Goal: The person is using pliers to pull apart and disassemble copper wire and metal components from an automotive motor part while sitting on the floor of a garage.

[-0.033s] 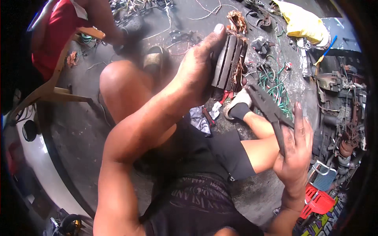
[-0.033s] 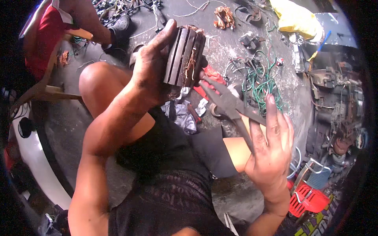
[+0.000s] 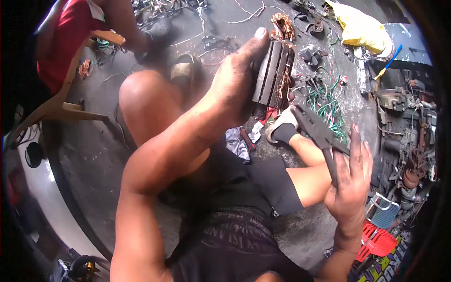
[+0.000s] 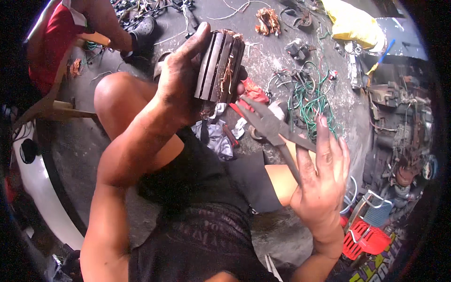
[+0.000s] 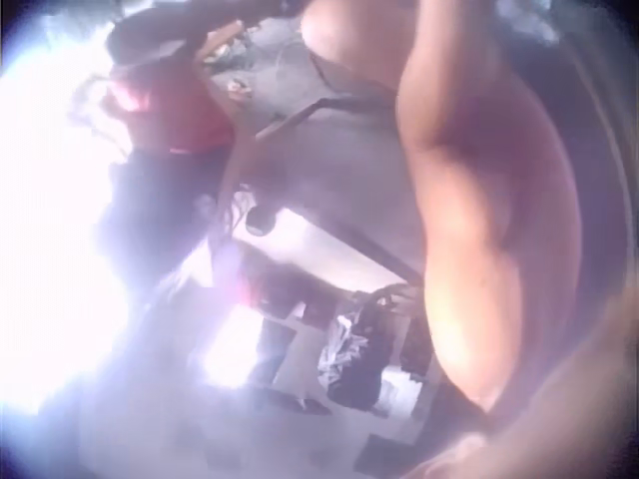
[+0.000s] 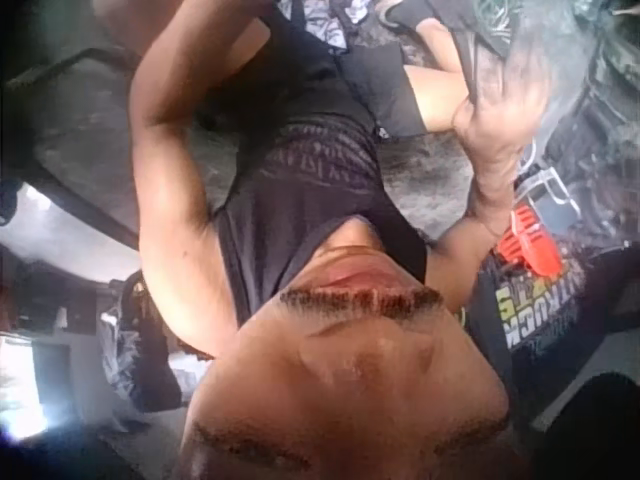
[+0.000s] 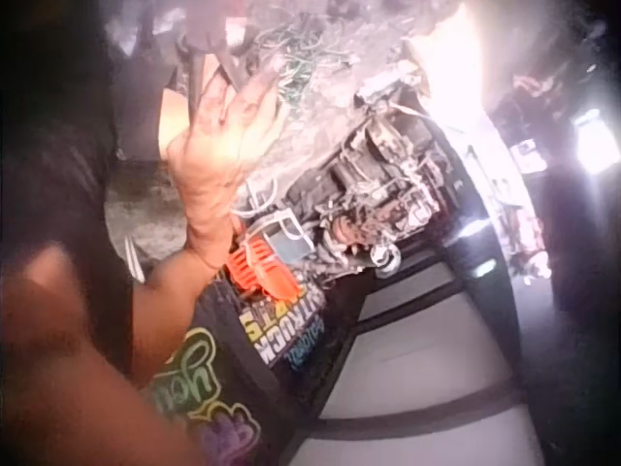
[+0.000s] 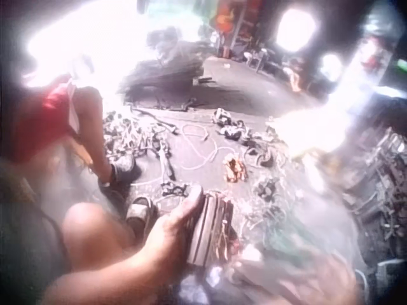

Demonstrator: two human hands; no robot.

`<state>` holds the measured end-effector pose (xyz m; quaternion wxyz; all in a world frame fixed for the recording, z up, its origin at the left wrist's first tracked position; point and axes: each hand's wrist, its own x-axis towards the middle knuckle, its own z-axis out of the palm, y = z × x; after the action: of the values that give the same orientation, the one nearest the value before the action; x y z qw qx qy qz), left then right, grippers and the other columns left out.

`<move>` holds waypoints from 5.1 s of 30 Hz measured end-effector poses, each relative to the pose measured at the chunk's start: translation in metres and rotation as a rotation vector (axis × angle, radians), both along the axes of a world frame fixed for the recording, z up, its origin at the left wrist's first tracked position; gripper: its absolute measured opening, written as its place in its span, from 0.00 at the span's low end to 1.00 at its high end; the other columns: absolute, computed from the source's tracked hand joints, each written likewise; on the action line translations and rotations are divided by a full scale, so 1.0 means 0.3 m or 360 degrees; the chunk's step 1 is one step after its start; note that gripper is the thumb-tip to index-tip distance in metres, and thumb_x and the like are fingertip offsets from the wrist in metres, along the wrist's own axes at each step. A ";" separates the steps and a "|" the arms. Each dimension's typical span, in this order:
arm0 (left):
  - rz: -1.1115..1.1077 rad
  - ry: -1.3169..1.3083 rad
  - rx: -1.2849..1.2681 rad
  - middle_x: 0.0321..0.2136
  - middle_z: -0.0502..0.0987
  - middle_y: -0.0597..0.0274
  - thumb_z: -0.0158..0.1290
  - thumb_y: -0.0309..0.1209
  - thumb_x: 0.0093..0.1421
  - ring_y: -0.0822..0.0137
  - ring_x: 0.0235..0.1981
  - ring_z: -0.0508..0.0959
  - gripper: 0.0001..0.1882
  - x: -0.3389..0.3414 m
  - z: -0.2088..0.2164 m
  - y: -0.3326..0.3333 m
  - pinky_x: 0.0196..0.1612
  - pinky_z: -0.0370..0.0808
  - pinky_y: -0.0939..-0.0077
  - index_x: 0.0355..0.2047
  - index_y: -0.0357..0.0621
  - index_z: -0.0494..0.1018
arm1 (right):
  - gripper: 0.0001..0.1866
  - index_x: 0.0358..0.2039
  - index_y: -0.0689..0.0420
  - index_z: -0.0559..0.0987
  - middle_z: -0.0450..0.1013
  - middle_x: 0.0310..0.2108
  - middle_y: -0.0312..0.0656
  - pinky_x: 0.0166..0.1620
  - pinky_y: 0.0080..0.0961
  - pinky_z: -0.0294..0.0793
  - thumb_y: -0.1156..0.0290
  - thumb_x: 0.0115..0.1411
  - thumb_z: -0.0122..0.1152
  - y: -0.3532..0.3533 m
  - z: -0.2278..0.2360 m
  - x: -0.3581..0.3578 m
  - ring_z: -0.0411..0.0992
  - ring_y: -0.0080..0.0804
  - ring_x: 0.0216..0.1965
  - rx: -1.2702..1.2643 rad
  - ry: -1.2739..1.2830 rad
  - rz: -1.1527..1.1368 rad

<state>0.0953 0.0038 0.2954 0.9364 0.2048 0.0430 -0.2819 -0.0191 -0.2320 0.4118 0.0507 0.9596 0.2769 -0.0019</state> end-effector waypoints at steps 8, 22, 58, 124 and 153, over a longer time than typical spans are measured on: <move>0.0290 -0.0059 0.0109 0.30 0.78 0.48 0.42 0.55 0.66 0.55 0.26 0.82 0.28 0.015 -0.006 -0.025 0.30 0.82 0.65 0.45 0.39 0.70 | 0.25 0.50 0.59 0.70 0.52 0.66 0.64 0.63 0.60 0.52 0.82 0.48 0.49 0.078 -0.018 0.004 0.57 0.62 0.65 -0.0120 -0.0070 -0.0118; 0.0110 0.0238 -0.0147 0.26 0.76 0.48 0.31 0.54 0.70 0.53 0.26 0.80 0.30 0.020 0.025 -0.016 0.32 0.79 0.58 0.43 0.36 0.67 | 0.24 0.48 0.62 0.71 0.58 0.64 0.62 0.62 0.53 0.57 0.83 0.47 0.50 0.090 -0.001 -0.002 0.63 0.60 0.61 -0.0052 -0.0119 -0.0124; 0.0794 -0.0376 -0.0425 0.32 0.74 0.50 0.44 0.59 0.64 0.59 0.32 0.80 0.35 0.032 0.081 0.009 0.33 0.83 0.63 0.50 0.34 0.64 | 0.22 0.45 0.68 0.74 0.74 0.44 0.53 0.42 0.25 0.76 0.88 0.45 0.55 0.106 -0.098 -0.068 0.76 0.30 0.37 0.1669 0.1053 -0.0748; 0.0350 -0.0871 0.0607 0.37 0.76 0.65 0.78 0.30 0.31 0.77 0.39 0.73 0.41 -0.021 0.020 -0.021 0.45 0.72 0.78 0.46 0.37 0.69 | 0.10 0.21 0.59 0.69 0.75 0.32 0.49 0.42 0.35 0.73 0.84 0.34 0.46 0.029 -0.041 0.035 0.75 0.43 0.35 0.1387 0.0551 -0.0589; 0.0662 -0.1216 0.1183 0.37 0.79 0.61 0.76 0.39 0.38 0.71 0.39 0.78 0.41 0.011 0.035 -0.028 0.45 0.77 0.77 0.48 0.34 0.68 | 0.11 0.27 0.65 0.73 0.63 0.24 0.53 0.32 0.38 0.67 0.85 0.39 0.52 0.037 0.114 0.228 0.67 0.51 0.28 0.0293 0.0531 -0.0083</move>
<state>0.0985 -0.0045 0.3059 0.7863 0.5949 -0.1630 0.0364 0.0494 -0.2209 0.4458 -0.0839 0.9534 0.2556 -0.1368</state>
